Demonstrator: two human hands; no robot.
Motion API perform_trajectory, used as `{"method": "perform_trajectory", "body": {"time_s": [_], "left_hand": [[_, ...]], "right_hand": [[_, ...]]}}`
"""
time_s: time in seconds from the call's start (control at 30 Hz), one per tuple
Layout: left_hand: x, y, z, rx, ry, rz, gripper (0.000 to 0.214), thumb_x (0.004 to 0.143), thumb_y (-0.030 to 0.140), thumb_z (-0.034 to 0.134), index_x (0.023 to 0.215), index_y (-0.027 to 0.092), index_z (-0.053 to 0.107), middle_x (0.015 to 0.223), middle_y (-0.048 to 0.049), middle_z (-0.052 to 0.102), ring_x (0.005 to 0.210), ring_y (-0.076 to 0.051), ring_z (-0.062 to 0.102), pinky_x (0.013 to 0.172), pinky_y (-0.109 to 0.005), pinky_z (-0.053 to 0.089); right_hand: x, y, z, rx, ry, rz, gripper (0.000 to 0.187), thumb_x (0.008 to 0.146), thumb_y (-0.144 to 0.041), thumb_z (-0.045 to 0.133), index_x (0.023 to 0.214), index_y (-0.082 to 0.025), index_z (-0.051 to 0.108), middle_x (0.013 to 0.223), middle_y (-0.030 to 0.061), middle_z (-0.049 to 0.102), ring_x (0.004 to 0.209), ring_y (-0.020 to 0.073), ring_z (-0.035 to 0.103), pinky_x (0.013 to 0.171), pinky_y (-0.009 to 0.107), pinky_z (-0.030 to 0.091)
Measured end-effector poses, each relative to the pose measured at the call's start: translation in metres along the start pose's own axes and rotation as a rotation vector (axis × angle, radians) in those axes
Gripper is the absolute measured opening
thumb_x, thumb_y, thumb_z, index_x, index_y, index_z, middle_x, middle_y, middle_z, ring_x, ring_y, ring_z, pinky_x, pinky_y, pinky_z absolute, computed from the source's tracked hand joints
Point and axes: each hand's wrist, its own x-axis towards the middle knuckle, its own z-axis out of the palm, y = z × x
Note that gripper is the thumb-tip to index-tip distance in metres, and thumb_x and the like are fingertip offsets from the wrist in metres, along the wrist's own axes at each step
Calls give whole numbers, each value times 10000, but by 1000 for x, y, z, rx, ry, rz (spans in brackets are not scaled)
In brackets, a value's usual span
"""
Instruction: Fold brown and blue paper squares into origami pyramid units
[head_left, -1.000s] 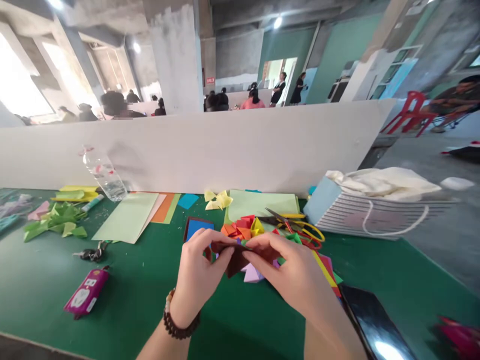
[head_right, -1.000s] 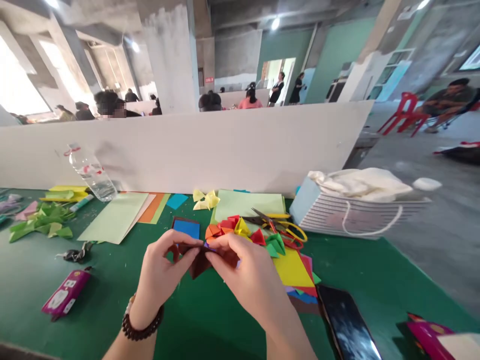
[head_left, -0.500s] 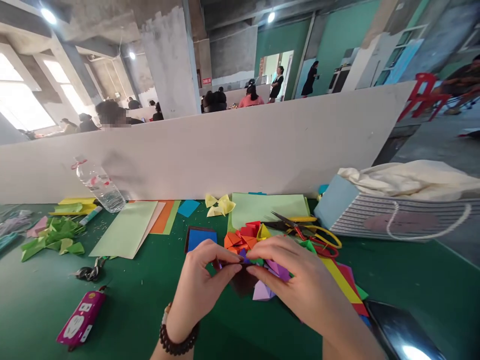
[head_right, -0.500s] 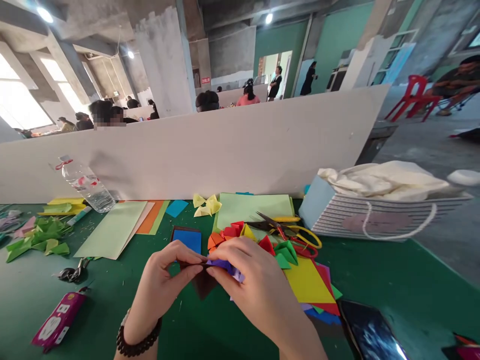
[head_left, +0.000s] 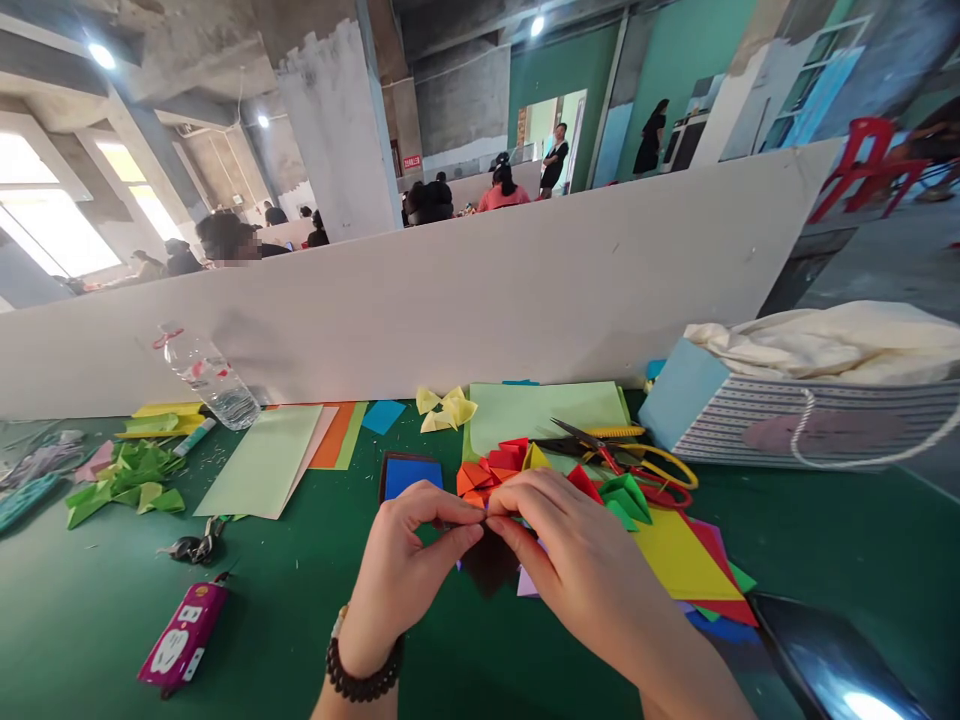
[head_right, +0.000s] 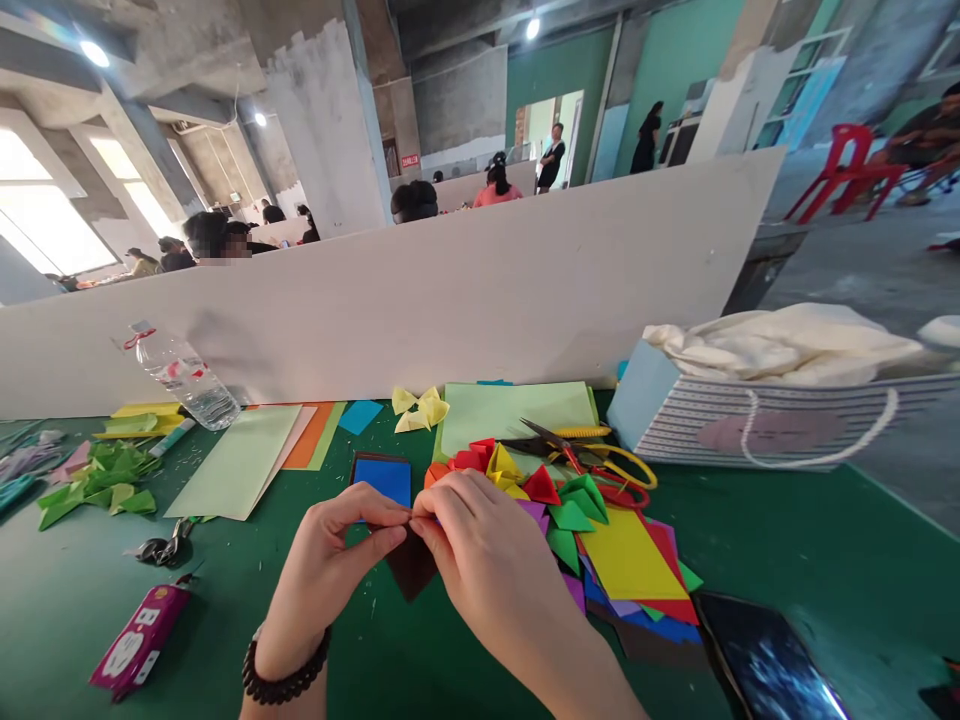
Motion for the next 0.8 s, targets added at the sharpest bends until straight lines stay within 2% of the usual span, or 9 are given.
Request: {"method": "perform_trajectory", "body": {"time_s": [0.17,0.43,0.63,0.8], "left_hand": [[1,-1,5,-100,88,-9,127,850,286,672,927,214,743,922,-47,731,860,-169,660,770,-263,523],[1,4,8,-139,212,24,90,840,262,679,818,175,671,855,-46,703,823,-157,649,728,-242,526],[-4,6,6,-91,218,190,66,850,193,670,785,188,675,824,-38,700,825,-162,648,746,-269,513],[-3,5,7,-2,200,293,82,860,143,644,804,198,665,839,-34,702,828,-164,641,746,-286,510]], "right_hand": [[2,2,0,-34,136,-15,88,963,-162,481,887,-200,503,830,32,593,782,167,584,676,288,476],[2,2,2,-2,177,-6,81,961,-165,496,893,-201,519,842,33,601,802,164,586,713,287,471],[1,-1,-1,51,155,-27,34,941,-188,547,948,-217,562,878,35,633,844,174,612,746,305,494],[2,-3,0,18,179,-40,85,938,-175,540,895,-220,599,825,30,657,784,172,630,718,312,500]]}}
